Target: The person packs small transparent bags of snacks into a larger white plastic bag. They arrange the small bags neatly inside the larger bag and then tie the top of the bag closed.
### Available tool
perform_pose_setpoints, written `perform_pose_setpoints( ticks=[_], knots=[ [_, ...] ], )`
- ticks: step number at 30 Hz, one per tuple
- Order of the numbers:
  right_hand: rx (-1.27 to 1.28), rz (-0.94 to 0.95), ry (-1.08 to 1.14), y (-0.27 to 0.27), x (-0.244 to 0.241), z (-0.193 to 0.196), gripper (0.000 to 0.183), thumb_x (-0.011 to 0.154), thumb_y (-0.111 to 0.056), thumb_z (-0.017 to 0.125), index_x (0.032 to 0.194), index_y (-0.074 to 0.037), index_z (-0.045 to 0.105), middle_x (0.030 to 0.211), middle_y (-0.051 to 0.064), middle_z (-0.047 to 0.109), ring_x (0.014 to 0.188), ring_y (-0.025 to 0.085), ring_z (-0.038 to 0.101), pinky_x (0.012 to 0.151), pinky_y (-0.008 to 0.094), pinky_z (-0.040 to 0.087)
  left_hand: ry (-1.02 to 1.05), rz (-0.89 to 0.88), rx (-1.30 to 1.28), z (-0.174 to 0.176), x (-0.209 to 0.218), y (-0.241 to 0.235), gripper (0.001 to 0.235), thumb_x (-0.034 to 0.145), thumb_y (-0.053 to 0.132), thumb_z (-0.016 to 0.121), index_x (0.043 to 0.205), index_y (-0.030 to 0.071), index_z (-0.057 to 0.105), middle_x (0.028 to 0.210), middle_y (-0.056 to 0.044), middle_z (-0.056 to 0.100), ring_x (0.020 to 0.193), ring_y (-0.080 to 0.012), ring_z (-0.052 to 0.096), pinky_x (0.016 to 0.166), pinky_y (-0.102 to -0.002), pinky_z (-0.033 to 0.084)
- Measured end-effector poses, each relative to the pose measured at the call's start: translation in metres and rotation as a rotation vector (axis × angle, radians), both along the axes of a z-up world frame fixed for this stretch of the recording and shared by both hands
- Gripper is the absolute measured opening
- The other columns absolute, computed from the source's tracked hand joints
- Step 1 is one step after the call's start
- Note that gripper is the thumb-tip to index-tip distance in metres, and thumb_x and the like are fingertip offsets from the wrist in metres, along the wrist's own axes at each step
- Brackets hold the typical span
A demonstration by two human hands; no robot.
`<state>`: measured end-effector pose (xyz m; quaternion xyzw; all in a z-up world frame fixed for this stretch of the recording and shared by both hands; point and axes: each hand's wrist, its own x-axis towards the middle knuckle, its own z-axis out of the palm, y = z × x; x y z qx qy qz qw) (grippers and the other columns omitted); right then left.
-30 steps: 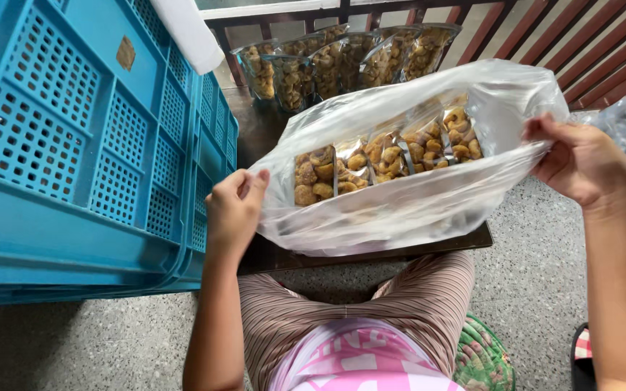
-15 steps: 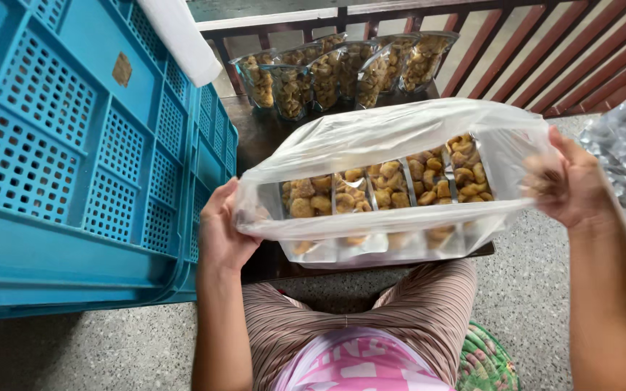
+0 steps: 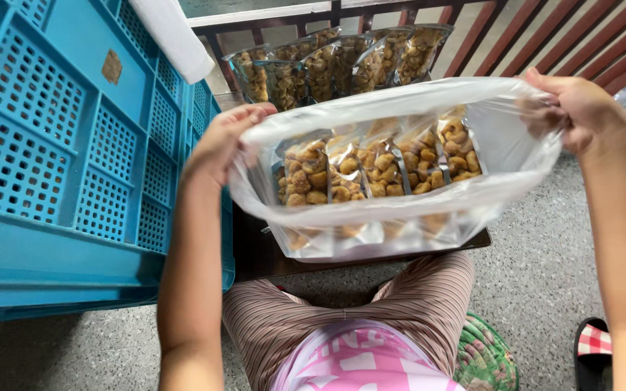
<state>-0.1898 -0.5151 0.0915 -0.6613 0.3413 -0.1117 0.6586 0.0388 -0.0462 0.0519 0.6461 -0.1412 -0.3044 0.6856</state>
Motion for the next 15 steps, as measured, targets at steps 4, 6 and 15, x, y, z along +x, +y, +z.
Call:
perform_pose_setpoints(
  ticks=[4, 6, 15],
  knots=[
    [0.089, 0.032, -0.145, -0.006, -0.02, 0.016, 0.061, 0.112, -0.04, 0.057, 0.152, -0.002, 0.031, 0.125, 0.012, 0.062, 0.102, 0.018, 0.07, 0.087, 0.029, 0.064, -0.36, 0.167, 0.143, 0.01, -0.005, 0.01, 0.042, 0.106, 0.033, 0.059, 0.14, 0.01, 0.058, 0.126, -0.013, 0.067, 0.102, -0.019, 0.065, 0.083, -0.036, 0.056],
    [-0.224, 0.102, -0.119, 0.008, -0.05, 0.016, 0.065, 0.117, -0.049, 0.053, 0.158, -0.001, 0.035, 0.129, 0.013, 0.057, 0.106, 0.021, 0.069, 0.088, 0.035, 0.062, -1.067, 0.368, 0.569, 0.017, -0.049, 0.023, 0.041, 0.115, 0.038, 0.056, 0.146, 0.011, 0.058, 0.141, -0.019, 0.056, 0.126, -0.0295, 0.054, 0.098, -0.047, 0.049],
    [-0.089, 0.132, -0.29, 0.069, -0.072, 0.008, 0.08, 0.096, 0.0, 0.064, 0.153, -0.015, 0.011, 0.104, 0.023, 0.068, 0.095, 0.031, 0.074, 0.087, 0.046, 0.061, -1.492, -0.182, 0.375, 0.028, -0.14, -0.018, 0.025, 0.093, 0.023, 0.074, 0.111, 0.008, 0.067, 0.102, -0.007, 0.071, 0.095, -0.0223, 0.069, 0.087, -0.039, 0.055]
  ],
)
